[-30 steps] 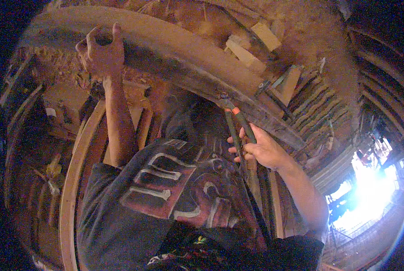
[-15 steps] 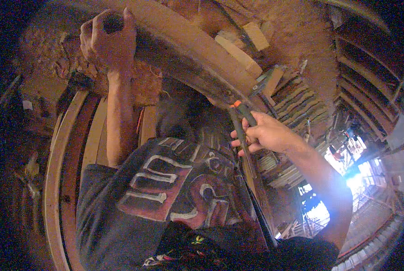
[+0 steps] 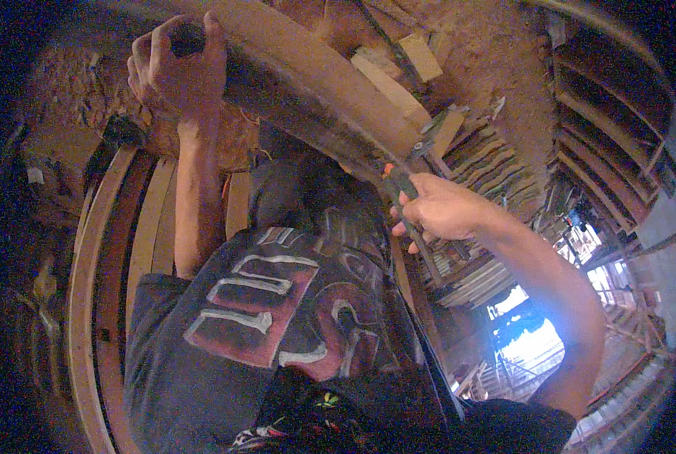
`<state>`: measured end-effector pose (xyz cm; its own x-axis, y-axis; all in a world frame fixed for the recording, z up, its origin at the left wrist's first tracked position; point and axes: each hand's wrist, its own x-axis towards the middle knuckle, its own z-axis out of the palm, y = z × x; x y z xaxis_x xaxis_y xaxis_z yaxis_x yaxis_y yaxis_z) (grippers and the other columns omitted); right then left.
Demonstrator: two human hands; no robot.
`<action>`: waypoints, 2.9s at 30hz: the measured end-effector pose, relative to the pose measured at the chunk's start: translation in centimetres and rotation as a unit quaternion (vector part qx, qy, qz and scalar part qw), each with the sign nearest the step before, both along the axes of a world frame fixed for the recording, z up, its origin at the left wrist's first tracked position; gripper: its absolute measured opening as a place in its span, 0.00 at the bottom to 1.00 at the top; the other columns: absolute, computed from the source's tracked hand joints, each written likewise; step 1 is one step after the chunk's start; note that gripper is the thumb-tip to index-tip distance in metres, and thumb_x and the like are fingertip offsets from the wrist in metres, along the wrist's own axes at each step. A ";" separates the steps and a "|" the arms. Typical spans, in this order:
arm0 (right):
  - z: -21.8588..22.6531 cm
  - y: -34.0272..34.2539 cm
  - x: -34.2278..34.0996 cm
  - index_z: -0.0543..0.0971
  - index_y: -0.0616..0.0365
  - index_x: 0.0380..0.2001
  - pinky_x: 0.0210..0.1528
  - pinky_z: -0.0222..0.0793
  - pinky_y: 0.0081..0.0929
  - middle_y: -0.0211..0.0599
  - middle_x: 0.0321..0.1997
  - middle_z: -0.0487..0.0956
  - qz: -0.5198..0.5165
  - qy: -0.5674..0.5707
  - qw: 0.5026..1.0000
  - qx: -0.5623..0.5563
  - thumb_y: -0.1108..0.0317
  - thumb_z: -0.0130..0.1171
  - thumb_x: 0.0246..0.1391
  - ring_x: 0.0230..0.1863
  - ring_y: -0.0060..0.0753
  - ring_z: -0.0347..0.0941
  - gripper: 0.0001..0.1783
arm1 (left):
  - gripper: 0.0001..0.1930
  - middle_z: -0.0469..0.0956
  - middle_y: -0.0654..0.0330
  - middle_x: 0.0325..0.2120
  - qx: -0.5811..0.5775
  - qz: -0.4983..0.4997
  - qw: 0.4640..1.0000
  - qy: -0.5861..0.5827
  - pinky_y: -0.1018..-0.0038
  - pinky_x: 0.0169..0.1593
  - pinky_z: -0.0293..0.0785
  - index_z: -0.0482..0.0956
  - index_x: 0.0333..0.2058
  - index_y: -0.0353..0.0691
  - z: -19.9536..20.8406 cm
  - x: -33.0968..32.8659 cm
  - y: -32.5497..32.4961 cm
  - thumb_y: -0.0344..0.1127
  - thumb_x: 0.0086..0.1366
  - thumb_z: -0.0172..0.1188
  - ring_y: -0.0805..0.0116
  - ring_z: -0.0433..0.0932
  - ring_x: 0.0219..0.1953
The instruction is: The person uses a hammer to drive nails into a curved wooden plank. They repeatedly position nails and strike them with the hammer, occasionally using pliers to adjust the nails.
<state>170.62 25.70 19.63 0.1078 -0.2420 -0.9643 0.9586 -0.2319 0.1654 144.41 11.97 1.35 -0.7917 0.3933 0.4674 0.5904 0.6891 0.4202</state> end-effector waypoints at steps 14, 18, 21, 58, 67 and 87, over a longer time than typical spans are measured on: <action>0.8 -2.7 3.4 0.68 0.61 0.34 0.23 0.73 0.29 0.35 0.26 0.75 0.049 0.060 0.996 0.050 0.68 0.54 0.61 0.25 0.28 0.75 0.08 | 0.10 0.74 0.55 0.27 -0.003 -0.009 1.000 0.006 0.60 0.40 0.70 0.78 0.30 0.41 4.6 2.4 -0.4 0.35 0.52 0.70 0.54 0.75 0.33; 0.8 -4.1 5.3 0.68 0.60 0.32 0.23 0.72 0.29 0.34 0.27 0.74 0.010 0.068 0.995 0.070 0.68 0.55 0.61 0.25 0.26 0.73 0.08 | 0.11 0.73 0.55 0.28 0.016 -0.008 0.999 -0.036 0.58 0.42 0.69 0.78 0.31 0.42 4.1 2.7 -0.7 0.36 0.51 0.71 0.55 0.75 0.36; 1.1 -3.7 5.0 0.69 0.60 0.33 0.26 0.76 0.28 0.34 0.31 0.74 -0.006 0.056 0.996 0.075 0.67 0.55 0.61 0.29 0.27 0.76 0.09 | 0.13 0.77 0.59 0.31 0.006 0.010 1.000 -0.003 0.59 0.44 0.71 0.82 0.29 0.50 1.7 2.2 -1.1 0.44 0.46 0.73 0.55 0.77 0.38; -3.9 -9.2 16.2 0.63 0.54 0.36 0.29 0.61 0.22 0.34 0.43 0.65 -0.199 0.203 0.953 0.109 0.80 0.50 0.55 0.28 0.20 0.62 0.11 | 0.12 0.81 0.61 0.29 -0.020 -0.008 1.000 -0.001 0.62 0.41 0.76 0.83 0.28 0.49 1.0 -1.1 -1.3 0.44 0.45 0.74 0.57 0.80 0.35; -4.9 -10.2 14.4 0.55 0.54 0.70 0.60 0.66 0.32 0.39 0.60 0.69 -0.189 0.309 0.920 0.148 0.85 0.46 0.52 0.55 0.29 0.71 0.41 | 0.08 0.80 0.64 0.28 -0.007 -0.025 1.000 0.003 0.63 0.40 0.74 0.84 0.26 0.53 0.1 -2.3 -1.9 0.43 0.45 0.69 0.57 0.79 0.35; -1.4 -4.1 4.8 0.65 0.57 0.49 0.33 0.77 0.28 0.44 0.56 0.69 -0.225 0.094 0.970 0.015 0.78 0.47 0.52 0.46 0.35 0.76 0.19 | 0.09 0.80 0.61 0.29 -0.004 -0.015 0.999 0.043 0.60 0.41 0.74 0.83 0.25 0.49 -1.3 -3.2 -1.4 0.41 0.44 0.68 0.55 0.78 0.35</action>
<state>175.37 21.58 18.25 -0.1799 -0.1951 -0.9641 0.7718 -0.6357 -0.0153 141.19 10.52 0.10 -0.7365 0.4203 0.5300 0.6444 0.6743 0.3607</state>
